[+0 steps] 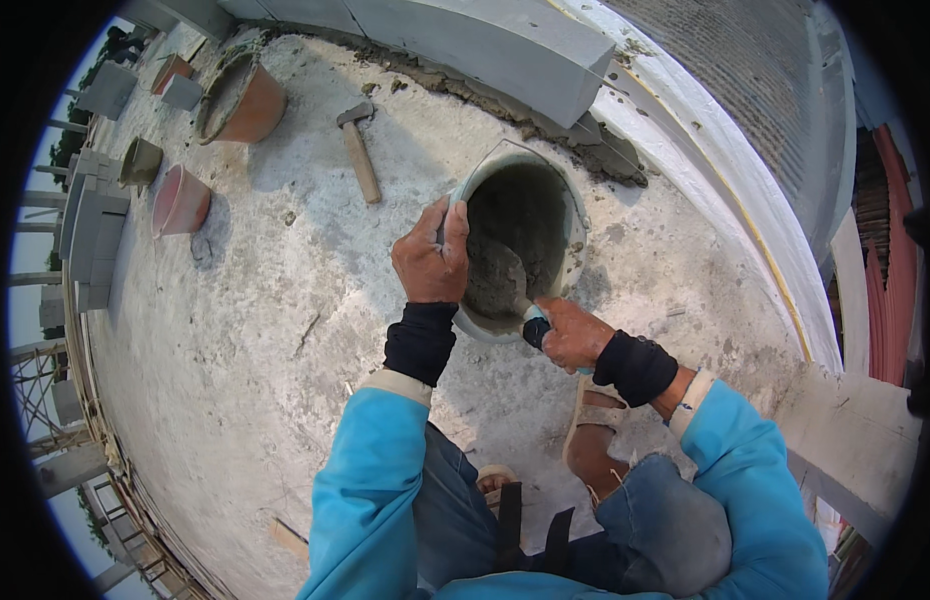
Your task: The person scoops wet cement from a bucket with a trowel and spreads it along a narrow edge on a rooftop. The person repeatedly scoops and smooths the cement along the same linear section.
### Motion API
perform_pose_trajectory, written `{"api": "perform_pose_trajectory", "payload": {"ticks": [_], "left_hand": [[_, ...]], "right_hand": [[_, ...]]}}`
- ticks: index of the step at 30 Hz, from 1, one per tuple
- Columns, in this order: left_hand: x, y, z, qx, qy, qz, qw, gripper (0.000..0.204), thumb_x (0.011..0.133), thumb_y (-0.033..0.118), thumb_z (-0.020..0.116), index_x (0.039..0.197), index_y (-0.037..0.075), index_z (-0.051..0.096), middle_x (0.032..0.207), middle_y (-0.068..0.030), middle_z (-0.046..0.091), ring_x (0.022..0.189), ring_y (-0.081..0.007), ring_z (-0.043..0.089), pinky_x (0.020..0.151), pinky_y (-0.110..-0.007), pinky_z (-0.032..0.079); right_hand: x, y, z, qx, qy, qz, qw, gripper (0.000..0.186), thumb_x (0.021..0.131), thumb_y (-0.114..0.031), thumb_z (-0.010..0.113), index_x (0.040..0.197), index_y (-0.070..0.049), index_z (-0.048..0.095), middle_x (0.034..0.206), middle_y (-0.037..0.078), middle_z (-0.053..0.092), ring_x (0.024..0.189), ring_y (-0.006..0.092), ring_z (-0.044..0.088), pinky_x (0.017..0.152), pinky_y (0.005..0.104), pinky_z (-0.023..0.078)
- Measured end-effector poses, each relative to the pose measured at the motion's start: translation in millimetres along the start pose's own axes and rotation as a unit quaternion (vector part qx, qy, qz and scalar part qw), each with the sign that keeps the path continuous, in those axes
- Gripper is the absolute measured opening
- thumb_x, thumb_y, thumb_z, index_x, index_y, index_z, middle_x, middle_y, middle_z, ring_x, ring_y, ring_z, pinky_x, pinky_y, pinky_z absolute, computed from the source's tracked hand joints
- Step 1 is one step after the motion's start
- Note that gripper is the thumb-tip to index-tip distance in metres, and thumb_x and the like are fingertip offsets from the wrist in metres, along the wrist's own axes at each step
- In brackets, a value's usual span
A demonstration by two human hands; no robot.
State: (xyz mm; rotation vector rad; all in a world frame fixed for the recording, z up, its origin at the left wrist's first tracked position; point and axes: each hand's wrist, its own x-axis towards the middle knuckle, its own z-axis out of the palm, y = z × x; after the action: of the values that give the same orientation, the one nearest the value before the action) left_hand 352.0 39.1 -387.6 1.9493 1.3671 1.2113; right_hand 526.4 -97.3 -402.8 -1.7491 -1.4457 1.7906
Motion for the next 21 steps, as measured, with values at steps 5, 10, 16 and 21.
{"api": "perform_pose_trajectory", "payload": {"ticks": [5,10,16,21], "left_hand": [[1,-4,3,-0.016,0.016,-0.016,1.0,0.034,0.099,0.033,0.063,0.106,0.002,0.073,0.074,-0.0153,0.07,0.067,-0.0245,0.071,0.064,-0.035,0.053],[10,-13,1,0.013,0.008,-0.053,0.998,0.038,0.1,0.035,0.062,0.107,0.0,0.072,0.074,-0.015,0.069,0.067,-0.026,0.068,0.066,-0.036,0.052],[16,-30,-3,-0.004,0.042,-0.077,0.996,0.035,0.1,0.034,0.061,0.106,0.001,0.073,0.077,-0.0162,0.07,0.069,-0.0237,0.066,0.069,-0.036,0.051],[16,-35,-2,0.01,0.036,-0.09,0.995,0.035,0.1,0.033,0.061,0.106,0.001,0.073,0.076,-0.0146,0.069,0.07,-0.0213,0.064,0.07,-0.035,0.051]], "right_hand": [[-17,5,-8,0.204,-0.011,-0.021,0.979,0.036,0.093,-0.013,0.061,0.121,0.008,0.05,0.061,0.008,0.059,0.042,0.0145,0.053,0.036,0.0322,0.042],[-32,-5,-18,0.278,-0.018,-0.018,0.96,0.034,0.096,-0.025,0.067,0.119,-0.004,0.054,0.058,0.002,0.05,0.041,0.0124,0.048,0.036,0.0285,0.039],[-57,-9,-37,0.091,0.089,-0.123,0.984,0.031,0.097,-0.029,0.064,0.104,0.001,0.057,0.077,0.012,0.058,0.063,0.0212,0.058,0.057,0.0367,0.048],[-71,-10,-42,0.023,0.087,-0.097,0.991,0.038,0.098,-0.034,0.06,0.11,0.002,0.058,0.084,0.019,0.06,0.076,0.0283,0.058,0.073,0.042,0.048]]}}
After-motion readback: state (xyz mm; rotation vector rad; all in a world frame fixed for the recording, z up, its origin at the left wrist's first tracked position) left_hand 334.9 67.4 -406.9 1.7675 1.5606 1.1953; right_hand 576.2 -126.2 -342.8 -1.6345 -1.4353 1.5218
